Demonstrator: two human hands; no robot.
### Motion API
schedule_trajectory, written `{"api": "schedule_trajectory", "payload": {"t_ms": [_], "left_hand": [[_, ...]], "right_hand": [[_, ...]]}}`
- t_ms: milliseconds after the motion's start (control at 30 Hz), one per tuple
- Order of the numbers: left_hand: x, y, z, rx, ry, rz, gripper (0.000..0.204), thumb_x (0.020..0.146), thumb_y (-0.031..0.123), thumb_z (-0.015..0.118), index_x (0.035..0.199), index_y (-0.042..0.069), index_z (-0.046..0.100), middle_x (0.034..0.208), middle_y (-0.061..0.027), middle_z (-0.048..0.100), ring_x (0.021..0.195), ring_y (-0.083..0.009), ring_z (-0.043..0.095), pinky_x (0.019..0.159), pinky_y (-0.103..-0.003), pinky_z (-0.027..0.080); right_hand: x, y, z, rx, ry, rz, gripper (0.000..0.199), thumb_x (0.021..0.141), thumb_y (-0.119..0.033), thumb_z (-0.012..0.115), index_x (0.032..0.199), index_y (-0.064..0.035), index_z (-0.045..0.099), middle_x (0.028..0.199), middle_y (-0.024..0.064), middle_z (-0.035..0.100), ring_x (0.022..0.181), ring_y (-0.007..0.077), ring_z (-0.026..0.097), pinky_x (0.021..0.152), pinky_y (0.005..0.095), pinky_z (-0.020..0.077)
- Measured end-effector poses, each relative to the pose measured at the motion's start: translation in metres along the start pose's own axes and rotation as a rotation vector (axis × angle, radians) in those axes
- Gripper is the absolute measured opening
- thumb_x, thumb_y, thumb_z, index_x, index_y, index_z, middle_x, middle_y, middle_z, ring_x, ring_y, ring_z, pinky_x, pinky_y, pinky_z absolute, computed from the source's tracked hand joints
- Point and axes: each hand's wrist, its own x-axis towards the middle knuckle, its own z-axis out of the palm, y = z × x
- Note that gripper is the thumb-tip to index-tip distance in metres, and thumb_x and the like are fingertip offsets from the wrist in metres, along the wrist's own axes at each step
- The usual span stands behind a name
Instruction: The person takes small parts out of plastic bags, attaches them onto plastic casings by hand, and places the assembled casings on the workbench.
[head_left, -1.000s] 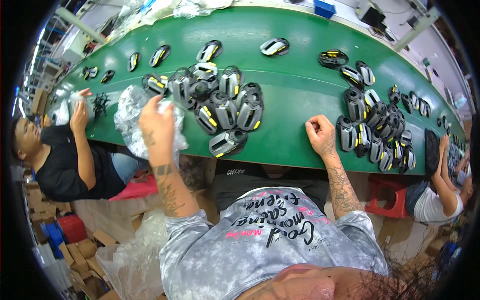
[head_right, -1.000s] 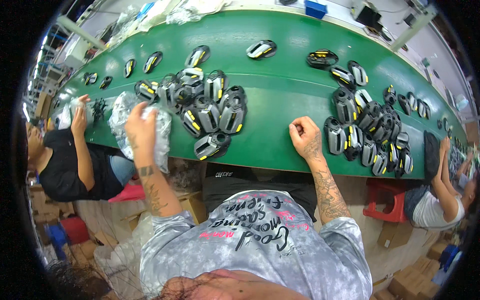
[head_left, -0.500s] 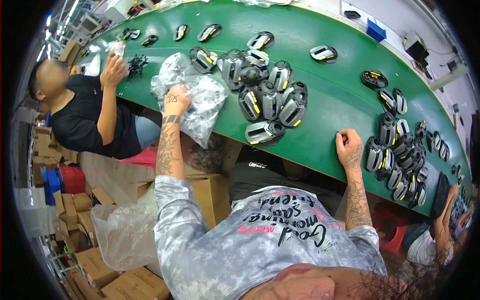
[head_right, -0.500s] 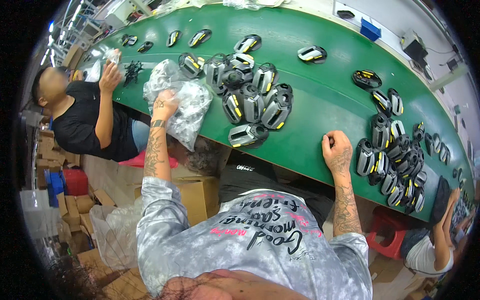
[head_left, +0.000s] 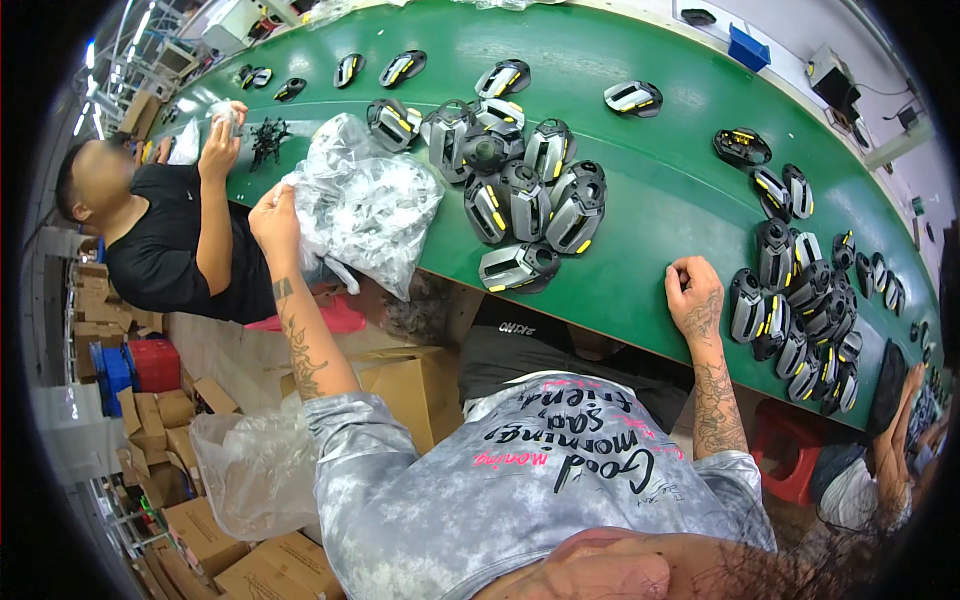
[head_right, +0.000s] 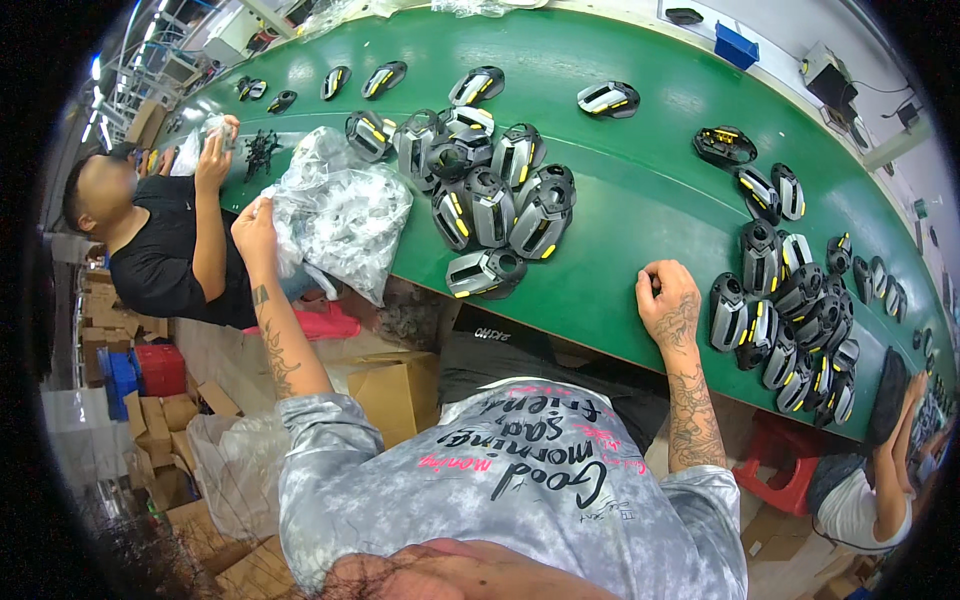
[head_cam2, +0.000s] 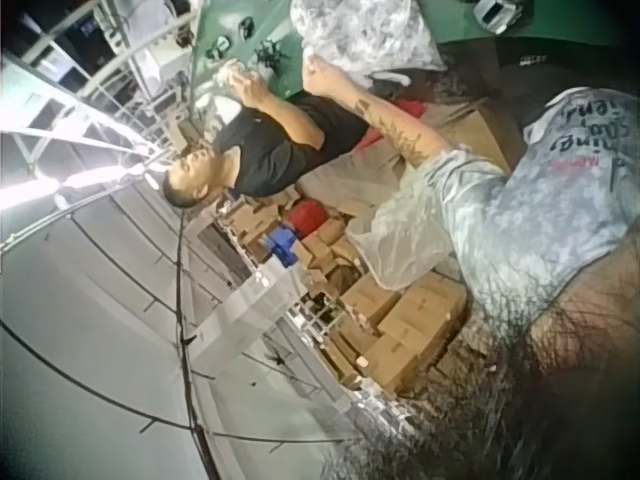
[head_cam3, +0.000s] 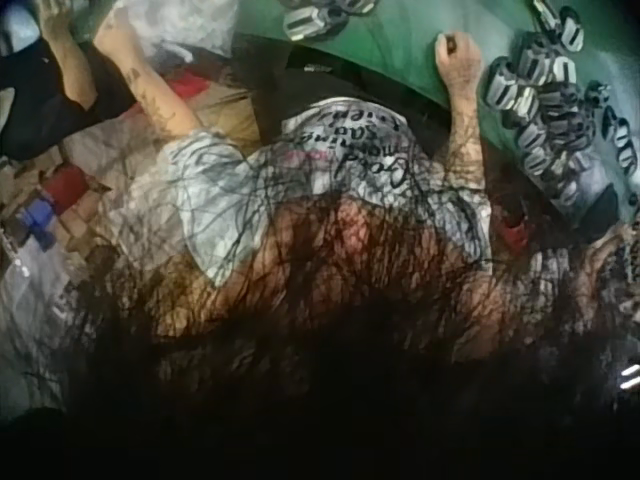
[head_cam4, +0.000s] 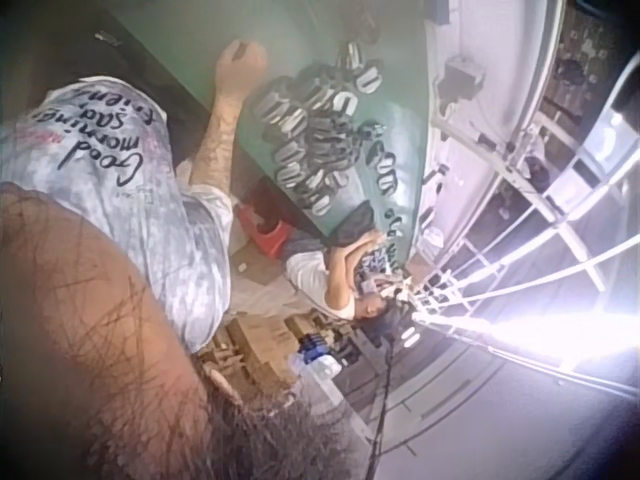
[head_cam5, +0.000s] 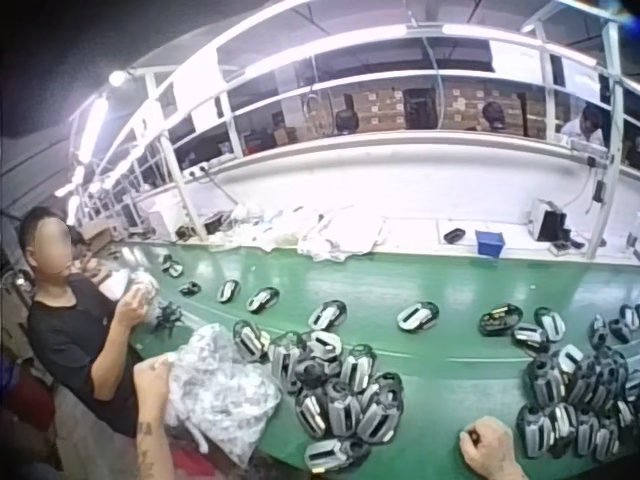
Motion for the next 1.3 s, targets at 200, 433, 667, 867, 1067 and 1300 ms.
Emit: {"api": "schedule_trajectory", "payload": {"t_ms": [200, 433, 667, 867, 1067, 1300], "left_hand": [[-0.017, 0.037, -0.005, -0.288, 0.121, 0.037, 0.014, 0.099, 0.011, 0.067, 0.095, -0.001, 0.072, 0.081, 0.0029, 0.064, 0.069, -0.0047, 0.053, 0.062, -0.024, 0.042], [-0.225, 0.177, 0.126, -0.452, -0.745, 0.022, 0.014, 0.098, 0.015, 0.071, 0.096, 0.002, 0.066, 0.088, 0.002, 0.063, 0.082, -0.0066, 0.056, 0.073, -0.024, 0.047], [-0.307, 0.182, 0.215, -1.173, -1.234, -0.642, 0.03, 0.101, 0.033, 0.071, 0.1, 0.003, 0.069, 0.084, 0.0033, 0.064, 0.073, -0.0041, 0.053, 0.065, -0.024, 0.042], [-0.299, 0.155, 0.203, -0.891, -1.178, -0.443, 0.031, 0.099, 0.031, 0.074, 0.095, 0.0, 0.075, 0.085, 0.0019, 0.067, 0.076, -0.0048, 0.055, 0.068, -0.023, 0.045], [-0.242, 0.126, 0.152, -0.462, -0.796, -0.16, 0.03, 0.098, 0.028, 0.073, 0.097, -0.001, 0.076, 0.088, -0.0003, 0.072, 0.083, -0.0072, 0.061, 0.076, -0.026, 0.05], [-0.13, 0.092, -0.075, -0.104, 0.016, 0.298, 0.035, 0.106, 0.028, 0.055, 0.1, -0.002, 0.073, 0.093, -0.0052, 0.071, 0.093, -0.0147, 0.064, 0.089, -0.029, 0.049]], "right_hand": [[-0.002, -0.002, -0.001, 0.026, 0.011, -0.025, 0.008, 0.085, -0.009, 0.071, 0.085, -0.0055, 0.065, 0.074, 0.0099, 0.057, 0.07, 0.0286, 0.059, 0.065, 0.0411, 0.0478], [0.002, 0.002, -0.006, 0.387, -0.177, 0.363, 0.023, 0.09, -0.017, 0.074, 0.108, -0.0038, 0.07, 0.089, 0.0043, 0.067, 0.086, 0.015, 0.064, 0.076, 0.0313, 0.0524], [-0.011, -0.054, -0.041, 0.767, -0.515, 0.265, 0.032, 0.098, -0.024, 0.072, 0.119, 0.0, 0.067, 0.096, 0.0018, 0.067, 0.083, 0.0085, 0.058, 0.073, 0.0278, 0.0498], [-0.031, -0.043, -0.041, 0.789, -0.42, 0.411, 0.019, 0.1, -0.017, 0.07, 0.096, 0.0008, 0.067, 0.078, -0.0034, 0.063, 0.071, 0.004, 0.054, 0.061, 0.0238, 0.0447], [0.014, -0.008, -0.006, 0.777, -0.127, 0.222, 0.011, 0.104, -0.013, 0.064, 0.097, -0.0051, 0.065, 0.082, -0.0041, 0.059, 0.072, 0.0051, 0.054, 0.064, 0.0223, 0.0447], [0.067, 0.108, 0.04, 0.62, 0.052, 0.089, 0.011, 0.105, -0.013, 0.062, 0.106, -0.0023, 0.064, 0.082, -0.0016, 0.06, 0.066, 0.0063, 0.051, 0.057, 0.0221, 0.0414]]}}
